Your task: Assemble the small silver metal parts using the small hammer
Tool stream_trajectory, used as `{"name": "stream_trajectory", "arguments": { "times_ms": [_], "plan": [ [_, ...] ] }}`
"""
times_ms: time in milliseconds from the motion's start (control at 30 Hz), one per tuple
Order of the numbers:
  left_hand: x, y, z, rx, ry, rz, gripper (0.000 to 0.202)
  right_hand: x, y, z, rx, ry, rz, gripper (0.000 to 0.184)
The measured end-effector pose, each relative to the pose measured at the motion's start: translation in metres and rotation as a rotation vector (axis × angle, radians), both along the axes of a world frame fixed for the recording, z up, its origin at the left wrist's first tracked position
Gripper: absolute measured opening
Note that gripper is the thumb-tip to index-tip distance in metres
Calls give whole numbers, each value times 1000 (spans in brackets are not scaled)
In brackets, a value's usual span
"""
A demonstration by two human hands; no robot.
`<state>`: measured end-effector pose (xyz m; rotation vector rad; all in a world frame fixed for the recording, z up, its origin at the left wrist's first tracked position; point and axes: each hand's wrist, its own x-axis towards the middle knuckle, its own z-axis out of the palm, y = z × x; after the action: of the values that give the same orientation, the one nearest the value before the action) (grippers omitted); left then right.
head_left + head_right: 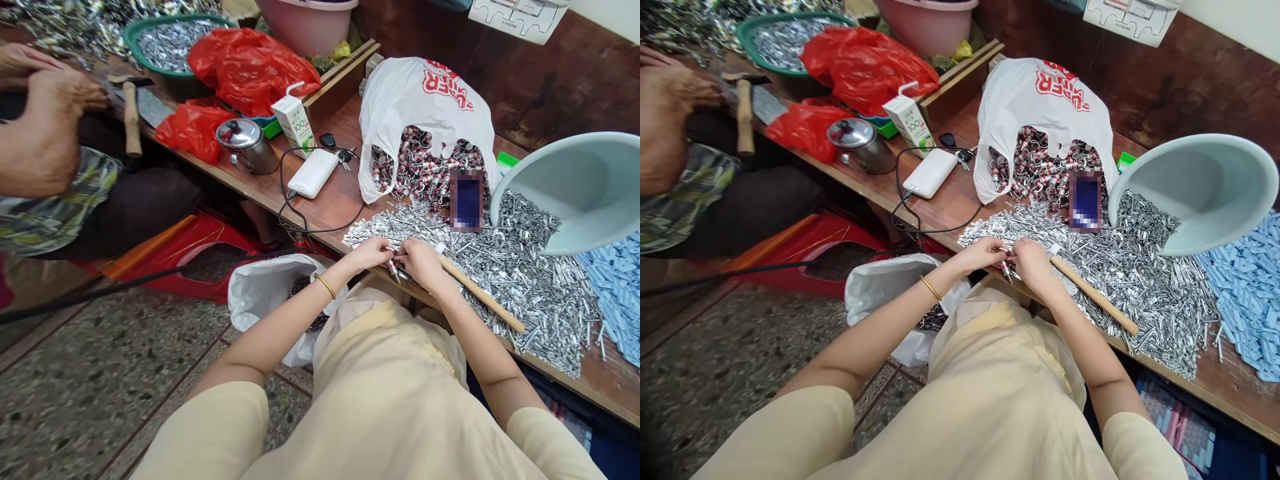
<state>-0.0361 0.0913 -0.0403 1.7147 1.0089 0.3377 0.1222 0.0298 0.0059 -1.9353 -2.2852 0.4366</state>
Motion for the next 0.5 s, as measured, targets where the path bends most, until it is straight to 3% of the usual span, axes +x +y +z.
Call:
{"name": "stream_trajectory", "arguments": {
  "times_ms": [100,167,267,333,433,500],
  "plan": [
    [-1,-3,6,61,56,-6,13,15,-17,11,107,-1,18,14],
    [0,-5,10,104,112,5,16,38,-39,16,188,-52,-50,19],
    [1,-6,13,90,142,5,17,81,-74,11,180,-268,-207,19],
    [2,-5,12,45,120,-14,17,105,-90,2,141,-304,-214,17],
    [2,-6,12,52,123,-5,15,119,-100,-7,151,-245,-166,18],
    [2,-7,16,82,145,9,15,115,-101,-4,170,-192,-173,24]
  ]
}}
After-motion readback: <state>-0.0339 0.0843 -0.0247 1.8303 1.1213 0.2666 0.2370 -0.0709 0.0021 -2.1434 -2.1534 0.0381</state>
